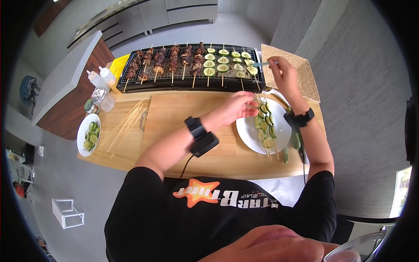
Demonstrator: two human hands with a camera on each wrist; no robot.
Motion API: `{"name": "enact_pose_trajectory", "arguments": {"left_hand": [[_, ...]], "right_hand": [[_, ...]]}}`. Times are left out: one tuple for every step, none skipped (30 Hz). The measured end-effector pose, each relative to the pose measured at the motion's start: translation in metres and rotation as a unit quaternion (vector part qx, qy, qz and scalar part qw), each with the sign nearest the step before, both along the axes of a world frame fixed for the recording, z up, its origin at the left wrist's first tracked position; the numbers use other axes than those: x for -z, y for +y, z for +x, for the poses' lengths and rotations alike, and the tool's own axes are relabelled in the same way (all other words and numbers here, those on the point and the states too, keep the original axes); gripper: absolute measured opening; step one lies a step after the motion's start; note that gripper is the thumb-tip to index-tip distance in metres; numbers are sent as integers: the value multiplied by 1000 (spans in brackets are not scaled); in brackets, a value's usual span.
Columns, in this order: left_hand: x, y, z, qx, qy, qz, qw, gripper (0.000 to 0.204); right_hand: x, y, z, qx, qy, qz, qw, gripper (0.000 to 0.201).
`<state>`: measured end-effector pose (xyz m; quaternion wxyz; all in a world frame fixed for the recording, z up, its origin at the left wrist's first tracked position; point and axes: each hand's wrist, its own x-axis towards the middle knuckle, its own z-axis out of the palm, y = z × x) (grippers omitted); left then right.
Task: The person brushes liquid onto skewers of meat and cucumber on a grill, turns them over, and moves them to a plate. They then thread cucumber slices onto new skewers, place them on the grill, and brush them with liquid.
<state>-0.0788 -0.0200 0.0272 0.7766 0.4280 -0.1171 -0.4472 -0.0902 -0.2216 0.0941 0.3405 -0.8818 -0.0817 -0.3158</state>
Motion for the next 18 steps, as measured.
{"name": "enact_pose_trajectory", "arguments": {"left_hand": [[5,12,1,31,-18,-11,999,23],[9,24,0,62,-35,-22,997,24],[11,35,-1,67,-37,-17,997,25],[12,46,-3,71,-40,-12,997,25],[14,55,-5,74,-41,-8,996,26],[18,63,-6,69,-40,-4,997,26],[19,72,-9,65,-38,0,997,26],[19,80,-12,61,-36,5,998,25],[20,88,-14,57,-35,9,998,25],[21,95,-16,55,-32,14,998,25],[21,101,-18,52,-35,21,998,25],[20,107,-20,49,-37,28,998,25],[18,113,-22,46,-39,34,998,25],[18,118,-23,47,-47,30,997,26],[19,123,-24,48,-54,27,997,26],[19,127,-26,51,-61,24,996,27],[18,130,-27,61,-70,29,995,28],[16,133,-28,71,-78,33,994,29]], "right_hand": [[1,1,-6,-5,14,-16,1000,15],[0,5,-12,-2,5,-28,1000,14],[0,6,-16,3,-18,-19,1000,14],[-1,7,-19,7,-41,-10,999,13],[-2,7,-20,10,-63,-2,998,12],[-2,8,-22,7,-60,-15,998,12],[-2,8,-25,5,-55,-27,998,12],[-1,9,-27,4,-51,-39,998,12],[0,9,-29,5,-34,-41,999,11],[1,10,-31,7,-17,-43,999,11],[2,12,-33,8,-1,-46,999,11],[2,15,-34,6,-81,-44,996,12],[-1,18,-36,13,-96,-60,994,12],[-6,22,-38,19,-110,-76,991,12],[-7,25,-40,26,-124,-91,988,12],[-5,25,-44,23,-21,-88,996,13],[-3,27,-47,16,-24,-85,996,14],[-2,32,-51,11,-27,-81,996,16]]}}
